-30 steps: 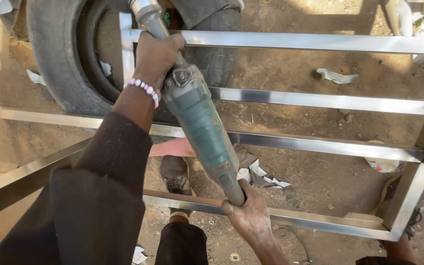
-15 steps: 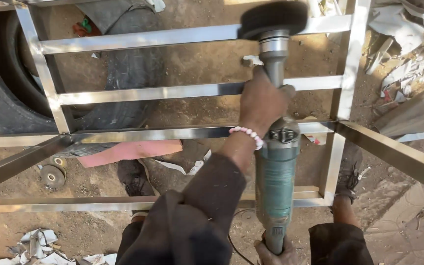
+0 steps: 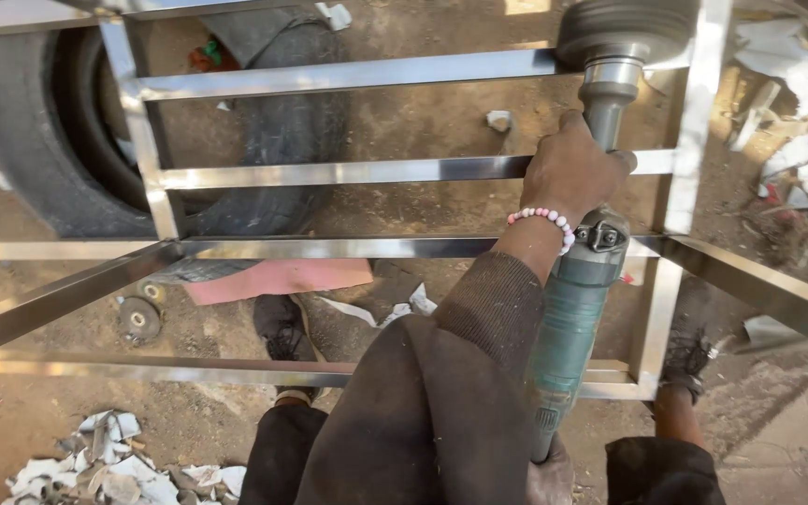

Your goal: Polishing a stainless steel frame using an angle grinder with a brush attachment

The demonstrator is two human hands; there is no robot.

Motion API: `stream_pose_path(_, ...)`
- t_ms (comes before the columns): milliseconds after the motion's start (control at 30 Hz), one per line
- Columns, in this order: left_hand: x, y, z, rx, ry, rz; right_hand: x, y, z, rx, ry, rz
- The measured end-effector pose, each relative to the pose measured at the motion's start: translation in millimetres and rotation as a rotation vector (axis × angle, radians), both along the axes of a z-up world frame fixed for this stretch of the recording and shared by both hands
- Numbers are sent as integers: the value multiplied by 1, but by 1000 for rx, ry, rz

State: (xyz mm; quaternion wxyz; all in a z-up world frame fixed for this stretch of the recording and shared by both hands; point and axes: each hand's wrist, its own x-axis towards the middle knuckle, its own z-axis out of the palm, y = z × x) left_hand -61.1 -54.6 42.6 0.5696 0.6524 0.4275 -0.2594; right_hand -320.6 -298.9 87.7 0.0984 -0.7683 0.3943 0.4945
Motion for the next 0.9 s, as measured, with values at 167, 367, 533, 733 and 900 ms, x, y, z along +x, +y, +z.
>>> stream_pose_path(167,-82,87,4,97,37,137,-37,74,-4,100,-91,-127)
stream_pose_path(367,-195,197,-10,316,136,372,-66,139,-12,239,195,416)
stream_pose_path(533,-259,278,0,229,69,710,-53,216,5,530,272,587)
stream_pose_path(733,-297,340,-31,429,160,703,-35,254,2,608,269,632)
stream_pose_path(900,-279,319,-13,397,144,708,-27,233,6,617,217,606)
